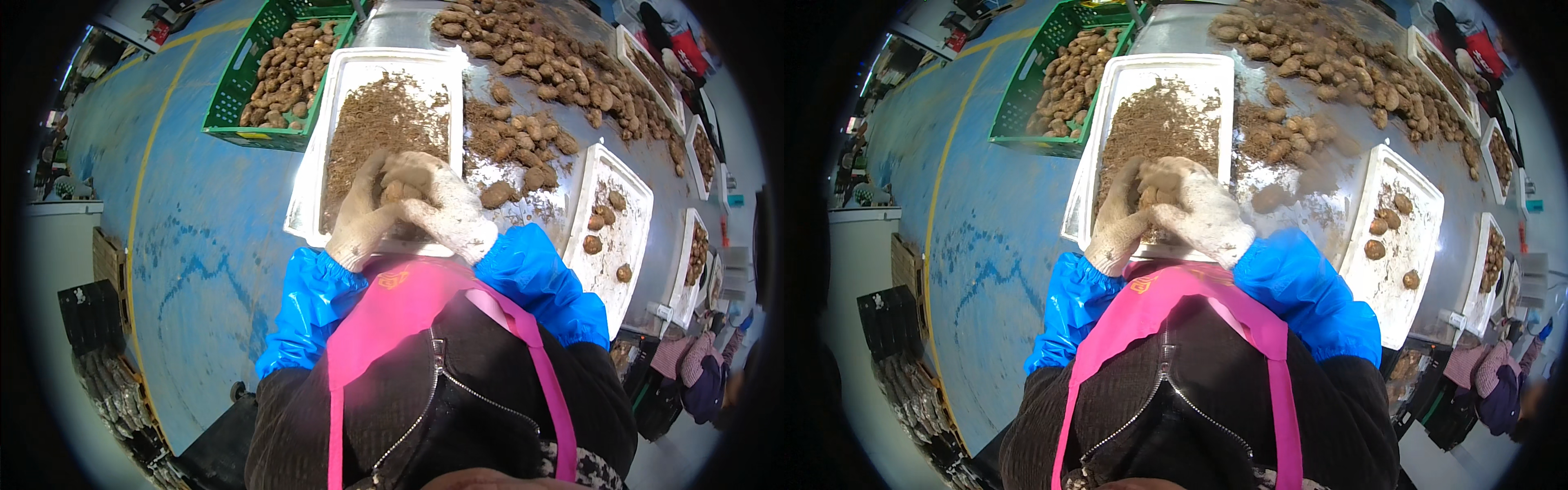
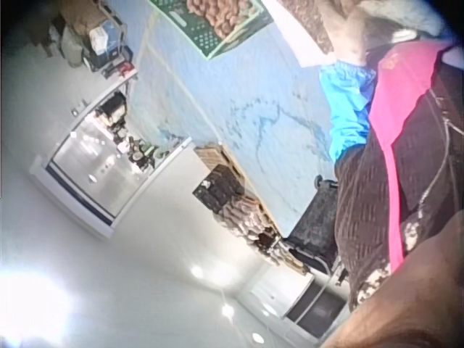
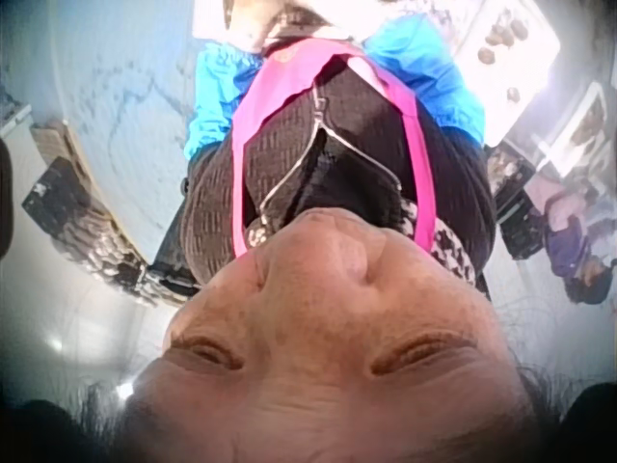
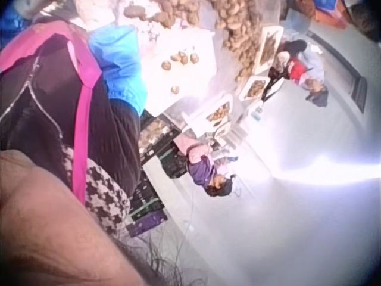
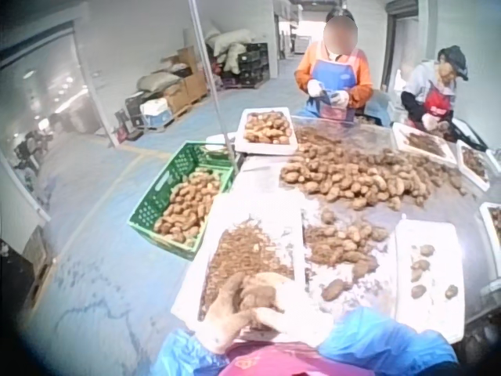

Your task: The person repeatedly picks up brown nuts, rubs them in a tray of brown granular material, and places them on a white tray. The process is repeated continuously with multiple nuts.

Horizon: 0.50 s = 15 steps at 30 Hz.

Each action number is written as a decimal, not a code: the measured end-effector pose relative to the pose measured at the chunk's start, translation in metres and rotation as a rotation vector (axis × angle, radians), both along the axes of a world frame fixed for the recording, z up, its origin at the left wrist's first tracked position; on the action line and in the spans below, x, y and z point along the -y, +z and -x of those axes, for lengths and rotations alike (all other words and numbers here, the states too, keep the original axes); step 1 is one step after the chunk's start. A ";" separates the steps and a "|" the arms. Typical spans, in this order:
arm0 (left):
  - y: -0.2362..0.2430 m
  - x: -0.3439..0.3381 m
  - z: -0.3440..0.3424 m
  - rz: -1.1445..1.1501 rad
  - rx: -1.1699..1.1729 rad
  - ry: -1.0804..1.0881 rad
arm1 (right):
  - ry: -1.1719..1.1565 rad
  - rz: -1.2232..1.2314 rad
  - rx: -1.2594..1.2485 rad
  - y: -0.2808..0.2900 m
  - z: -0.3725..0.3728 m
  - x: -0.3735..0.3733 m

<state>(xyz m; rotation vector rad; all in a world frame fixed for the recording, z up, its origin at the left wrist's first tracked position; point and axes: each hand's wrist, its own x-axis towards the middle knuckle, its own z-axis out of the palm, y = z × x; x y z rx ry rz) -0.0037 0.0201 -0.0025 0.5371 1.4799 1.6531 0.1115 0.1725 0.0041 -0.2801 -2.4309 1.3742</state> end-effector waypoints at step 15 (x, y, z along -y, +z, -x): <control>0.009 -0.001 0.000 0.206 -0.180 -0.043 | -0.007 0.653 0.047 0.009 -0.007 -0.015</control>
